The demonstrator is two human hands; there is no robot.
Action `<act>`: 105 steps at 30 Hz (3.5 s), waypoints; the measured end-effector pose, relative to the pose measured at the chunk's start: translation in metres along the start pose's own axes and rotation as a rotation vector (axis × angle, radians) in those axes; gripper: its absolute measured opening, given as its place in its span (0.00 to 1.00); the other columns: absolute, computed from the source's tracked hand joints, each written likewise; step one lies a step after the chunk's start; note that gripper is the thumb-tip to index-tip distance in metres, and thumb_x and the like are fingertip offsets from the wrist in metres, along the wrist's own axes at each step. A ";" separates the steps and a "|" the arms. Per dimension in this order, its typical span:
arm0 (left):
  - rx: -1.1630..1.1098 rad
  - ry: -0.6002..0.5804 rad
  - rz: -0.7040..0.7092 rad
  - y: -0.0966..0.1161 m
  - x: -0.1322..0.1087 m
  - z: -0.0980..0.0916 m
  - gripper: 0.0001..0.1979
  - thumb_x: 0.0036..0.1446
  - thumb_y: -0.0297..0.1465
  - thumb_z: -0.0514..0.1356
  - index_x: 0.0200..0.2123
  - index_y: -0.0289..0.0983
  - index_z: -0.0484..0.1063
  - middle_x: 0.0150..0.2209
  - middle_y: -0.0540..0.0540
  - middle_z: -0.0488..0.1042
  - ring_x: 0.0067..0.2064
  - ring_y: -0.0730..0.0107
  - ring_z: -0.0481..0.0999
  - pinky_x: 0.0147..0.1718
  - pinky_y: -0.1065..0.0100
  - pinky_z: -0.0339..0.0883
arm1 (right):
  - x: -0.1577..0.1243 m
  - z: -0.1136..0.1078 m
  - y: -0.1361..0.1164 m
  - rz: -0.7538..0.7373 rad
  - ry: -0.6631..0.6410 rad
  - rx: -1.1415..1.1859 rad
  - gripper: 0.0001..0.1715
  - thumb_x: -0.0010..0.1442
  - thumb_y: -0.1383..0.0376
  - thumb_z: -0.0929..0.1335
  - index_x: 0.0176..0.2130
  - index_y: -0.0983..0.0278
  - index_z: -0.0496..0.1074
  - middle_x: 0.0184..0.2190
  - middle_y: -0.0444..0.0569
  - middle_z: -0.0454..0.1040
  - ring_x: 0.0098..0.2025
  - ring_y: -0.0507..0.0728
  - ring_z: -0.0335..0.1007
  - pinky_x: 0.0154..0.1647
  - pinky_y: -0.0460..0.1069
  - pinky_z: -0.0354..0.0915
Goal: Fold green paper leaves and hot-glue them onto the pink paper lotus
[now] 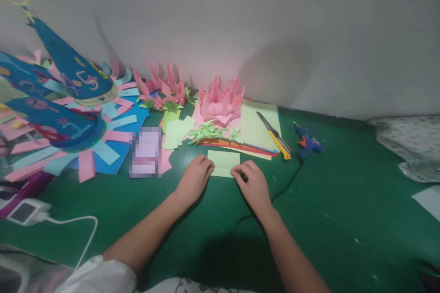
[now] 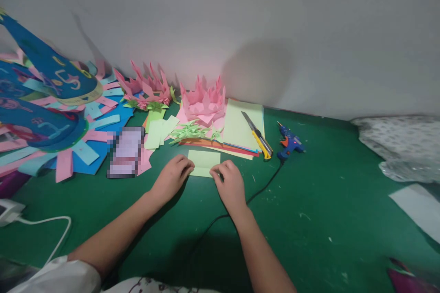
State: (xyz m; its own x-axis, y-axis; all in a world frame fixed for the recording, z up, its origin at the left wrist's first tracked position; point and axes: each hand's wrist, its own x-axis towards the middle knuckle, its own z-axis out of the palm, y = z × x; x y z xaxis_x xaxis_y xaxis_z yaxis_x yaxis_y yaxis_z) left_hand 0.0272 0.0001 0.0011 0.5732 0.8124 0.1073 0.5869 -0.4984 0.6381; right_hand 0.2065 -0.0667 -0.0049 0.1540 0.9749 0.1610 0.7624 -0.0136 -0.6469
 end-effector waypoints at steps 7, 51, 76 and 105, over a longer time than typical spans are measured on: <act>0.115 -0.077 0.299 0.001 -0.002 0.005 0.12 0.59 0.23 0.48 0.40 0.35 0.70 0.38 0.43 0.70 0.41 0.67 0.65 0.42 0.64 0.63 | 0.000 0.002 0.001 -0.006 -0.001 0.009 0.08 0.57 0.65 0.64 0.27 0.61 0.70 0.27 0.45 0.67 0.30 0.54 0.63 0.31 0.48 0.58; 0.322 -0.278 0.159 0.035 -0.017 -0.001 0.17 0.56 0.22 0.47 0.49 0.34 0.62 0.43 0.40 0.65 0.47 0.60 0.62 0.42 0.61 0.65 | -0.007 -0.001 -0.015 -0.280 -0.052 -0.147 0.14 0.61 0.68 0.60 0.40 0.62 0.73 0.35 0.51 0.71 0.39 0.58 0.64 0.40 0.53 0.62; 0.587 -0.383 0.019 0.044 -0.018 -0.025 0.16 0.54 0.19 0.45 0.36 0.31 0.70 0.36 0.38 0.68 0.35 0.58 0.69 0.31 0.60 0.60 | -0.018 0.002 -0.005 -0.276 0.015 -0.204 0.17 0.59 0.70 0.60 0.45 0.65 0.73 0.41 0.57 0.70 0.44 0.61 0.64 0.45 0.58 0.64; 0.240 -0.121 0.271 0.027 -0.011 0.015 0.16 0.58 0.24 0.48 0.50 0.34 0.61 0.45 0.40 0.66 0.47 0.61 0.63 0.47 0.58 0.64 | 0.000 -0.009 0.000 -0.311 0.107 -0.185 0.19 0.59 0.68 0.61 0.50 0.64 0.67 0.51 0.55 0.67 0.52 0.61 0.61 0.52 0.58 0.58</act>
State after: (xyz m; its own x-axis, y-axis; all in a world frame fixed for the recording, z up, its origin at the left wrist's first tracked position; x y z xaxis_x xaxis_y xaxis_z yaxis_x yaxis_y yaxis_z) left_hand 0.0447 -0.0268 0.0056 0.7809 0.6070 0.1477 0.5140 -0.7587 0.4002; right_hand 0.2123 -0.0685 0.0021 -0.0458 0.9101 0.4119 0.8823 0.2302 -0.4105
